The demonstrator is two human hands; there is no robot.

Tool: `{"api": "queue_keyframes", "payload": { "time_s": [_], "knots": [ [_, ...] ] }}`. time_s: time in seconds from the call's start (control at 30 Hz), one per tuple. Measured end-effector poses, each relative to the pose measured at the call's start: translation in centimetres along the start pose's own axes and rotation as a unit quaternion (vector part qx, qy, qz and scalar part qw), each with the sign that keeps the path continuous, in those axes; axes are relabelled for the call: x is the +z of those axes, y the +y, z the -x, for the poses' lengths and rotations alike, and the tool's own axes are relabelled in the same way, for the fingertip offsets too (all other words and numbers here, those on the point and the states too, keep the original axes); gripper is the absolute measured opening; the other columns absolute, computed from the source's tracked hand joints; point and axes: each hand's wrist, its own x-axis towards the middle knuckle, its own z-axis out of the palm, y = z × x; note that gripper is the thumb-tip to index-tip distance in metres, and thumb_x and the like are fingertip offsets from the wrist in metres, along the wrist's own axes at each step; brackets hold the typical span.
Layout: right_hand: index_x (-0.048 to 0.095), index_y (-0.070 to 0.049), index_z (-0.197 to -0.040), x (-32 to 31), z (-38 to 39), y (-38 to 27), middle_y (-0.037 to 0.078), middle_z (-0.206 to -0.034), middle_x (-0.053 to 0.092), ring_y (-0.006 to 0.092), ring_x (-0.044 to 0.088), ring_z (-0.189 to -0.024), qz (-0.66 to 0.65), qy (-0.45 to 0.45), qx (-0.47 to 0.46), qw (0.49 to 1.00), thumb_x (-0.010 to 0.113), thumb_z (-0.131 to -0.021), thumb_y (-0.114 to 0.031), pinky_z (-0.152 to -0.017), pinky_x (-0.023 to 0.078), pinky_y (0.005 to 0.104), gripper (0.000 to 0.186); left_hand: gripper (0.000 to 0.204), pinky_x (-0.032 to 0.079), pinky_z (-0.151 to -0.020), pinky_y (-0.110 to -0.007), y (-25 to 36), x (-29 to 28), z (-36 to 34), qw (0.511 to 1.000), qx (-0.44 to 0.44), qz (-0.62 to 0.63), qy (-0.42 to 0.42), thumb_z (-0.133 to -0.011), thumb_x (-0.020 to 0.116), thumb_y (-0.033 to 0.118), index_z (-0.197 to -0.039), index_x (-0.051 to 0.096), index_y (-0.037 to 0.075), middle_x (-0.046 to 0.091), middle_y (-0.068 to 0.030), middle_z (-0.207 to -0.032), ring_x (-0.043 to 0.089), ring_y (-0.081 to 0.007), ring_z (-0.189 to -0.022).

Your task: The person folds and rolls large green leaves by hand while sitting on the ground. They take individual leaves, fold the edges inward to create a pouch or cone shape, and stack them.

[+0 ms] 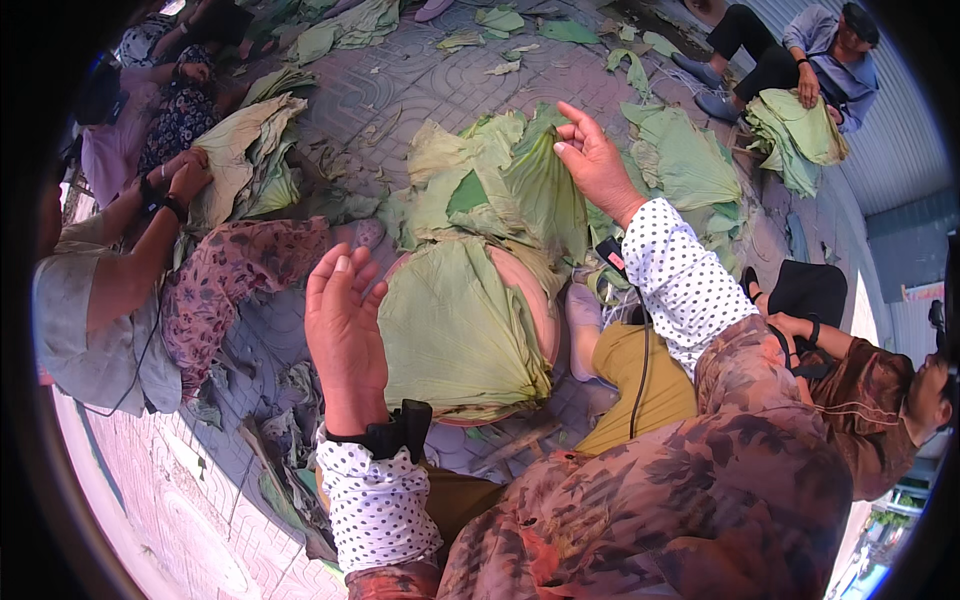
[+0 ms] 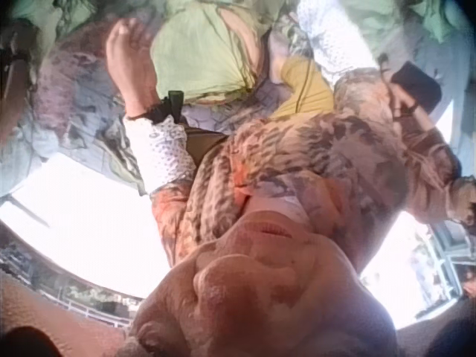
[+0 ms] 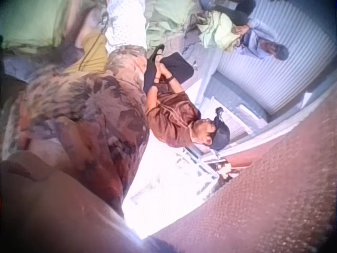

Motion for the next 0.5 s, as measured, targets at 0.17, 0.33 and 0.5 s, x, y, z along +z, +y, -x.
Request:
{"api": "queue_keyframes", "payload": {
  "time_s": [0.17, 0.33, 0.5],
  "knots": [
    [0.063, -0.005, -0.134, 2.4, 8.0, -14.8, 0.001, -0.116, 0.064, 0.0089, 0.058, -0.108, -0.042, -0.144, -0.007, 0.989, 0.057, -0.098, -0.001, -0.098, 0.046, 0.0258, 0.036, 0.056, 0.036, -0.112, -0.039, 0.3, 1.6, 5.6, 0.924, 0.175, -0.284, -0.186, -0.089, 0.078, 0.02, -0.138, 0.054, 0.008, 0.055, -0.0089, -0.139, 0.048, -0.0203, -0.131],
    [0.063, -0.006, -0.134, 6.4, 13.6, -17.8, 0.002, -0.12, 0.064, 0.0115, 0.059, -0.112, 0.046, -0.227, -0.129, 0.964, 0.06, -0.096, 0.003, -0.098, 0.048, 0.028, 0.04, 0.038, 0.05, -0.084, -0.025, -2.0, 1.5, 8.0, 0.941, 0.059, -0.16, -0.292, -0.093, 0.074, 0.016, -0.127, 0.061, 0.002, 0.068, -0.0017, -0.107, 0.061, -0.0094, -0.095],
    [0.061, -0.003, -0.134, 8.5, 14.0, -13.7, 0.0, -0.111, 0.063, 0.0067, 0.058, -0.101, -0.146, -0.255, 0.084, 0.952, 0.066, -0.097, -0.008, -0.092, 0.048, 0.0253, 0.038, 0.019, 0.048, -0.073, -0.021, -0.6, -0.7, 6.8, 0.951, 0.063, -0.228, -0.198, -0.1, 0.065, 0.014, -0.112, 0.069, 0.0, 0.07, 0.0008, -0.096, 0.06, -0.0048, -0.082]
  ]
}}
